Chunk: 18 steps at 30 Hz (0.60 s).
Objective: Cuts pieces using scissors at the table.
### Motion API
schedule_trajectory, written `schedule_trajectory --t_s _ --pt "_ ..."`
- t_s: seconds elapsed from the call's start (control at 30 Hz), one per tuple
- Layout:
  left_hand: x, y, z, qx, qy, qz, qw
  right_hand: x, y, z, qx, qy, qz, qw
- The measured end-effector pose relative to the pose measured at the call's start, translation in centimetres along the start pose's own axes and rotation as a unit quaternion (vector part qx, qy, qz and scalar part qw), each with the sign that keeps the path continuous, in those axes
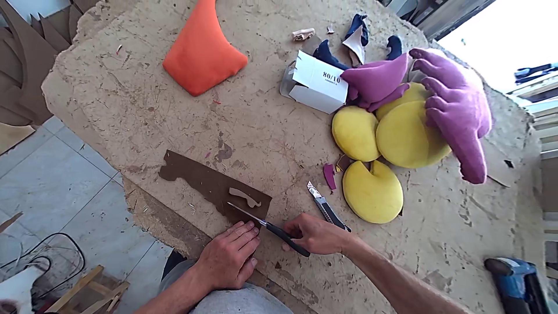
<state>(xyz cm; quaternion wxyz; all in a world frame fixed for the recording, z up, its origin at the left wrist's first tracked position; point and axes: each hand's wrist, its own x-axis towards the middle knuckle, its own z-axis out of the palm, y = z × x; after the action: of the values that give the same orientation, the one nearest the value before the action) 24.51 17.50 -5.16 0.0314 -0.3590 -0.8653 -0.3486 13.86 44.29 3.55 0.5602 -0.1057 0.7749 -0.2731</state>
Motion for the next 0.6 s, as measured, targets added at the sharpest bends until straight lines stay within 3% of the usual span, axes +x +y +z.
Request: schedule_trajectory --t_s 0.6 --pt "0.2 -0.2 -1.0 -0.007 -0.051 0.017 0.999 1.3 -3.7 1.6 -0.143 0.068 0.012 0.987"
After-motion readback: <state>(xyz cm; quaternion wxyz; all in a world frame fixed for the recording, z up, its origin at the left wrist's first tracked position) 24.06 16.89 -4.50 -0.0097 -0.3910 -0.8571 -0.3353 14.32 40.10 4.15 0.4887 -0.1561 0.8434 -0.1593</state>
